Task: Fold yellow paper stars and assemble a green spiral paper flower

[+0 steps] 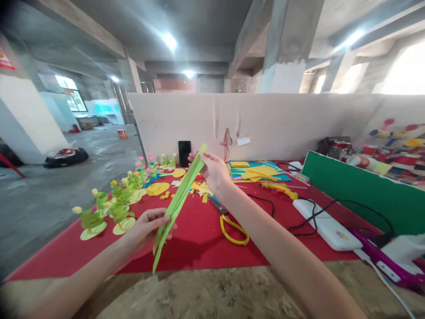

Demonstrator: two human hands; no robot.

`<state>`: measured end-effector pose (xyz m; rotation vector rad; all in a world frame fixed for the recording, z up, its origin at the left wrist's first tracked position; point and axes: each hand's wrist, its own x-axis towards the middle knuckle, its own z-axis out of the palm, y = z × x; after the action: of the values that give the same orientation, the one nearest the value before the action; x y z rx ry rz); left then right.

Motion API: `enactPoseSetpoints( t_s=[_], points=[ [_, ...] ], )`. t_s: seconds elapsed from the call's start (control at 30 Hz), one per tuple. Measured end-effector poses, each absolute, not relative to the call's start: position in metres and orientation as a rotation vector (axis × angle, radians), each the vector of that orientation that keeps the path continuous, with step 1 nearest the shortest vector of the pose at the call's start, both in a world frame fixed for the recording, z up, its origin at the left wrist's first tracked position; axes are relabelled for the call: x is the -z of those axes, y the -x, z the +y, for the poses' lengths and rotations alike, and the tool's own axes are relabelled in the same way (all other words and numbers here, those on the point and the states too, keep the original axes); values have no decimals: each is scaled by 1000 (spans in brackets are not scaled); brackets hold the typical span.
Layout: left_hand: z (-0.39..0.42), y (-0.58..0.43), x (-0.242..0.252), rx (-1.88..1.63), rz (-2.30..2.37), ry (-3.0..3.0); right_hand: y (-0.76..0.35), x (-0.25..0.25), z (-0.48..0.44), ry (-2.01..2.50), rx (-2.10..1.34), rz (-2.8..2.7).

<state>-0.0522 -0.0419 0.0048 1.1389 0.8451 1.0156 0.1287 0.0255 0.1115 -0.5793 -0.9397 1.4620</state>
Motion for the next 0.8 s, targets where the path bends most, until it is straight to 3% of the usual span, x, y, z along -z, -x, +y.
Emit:
enactPoseSetpoints(
  t_s=[0.43, 0.8],
  points=[
    [-27, 57, 1, -1121, 1026, -1262, -158, -64, 2, 473, -1146, -1280],
    [-22, 60, 4, -1057, 1087, -1391, -167, -36, 7, 703, -788, -1258]
  ],
)
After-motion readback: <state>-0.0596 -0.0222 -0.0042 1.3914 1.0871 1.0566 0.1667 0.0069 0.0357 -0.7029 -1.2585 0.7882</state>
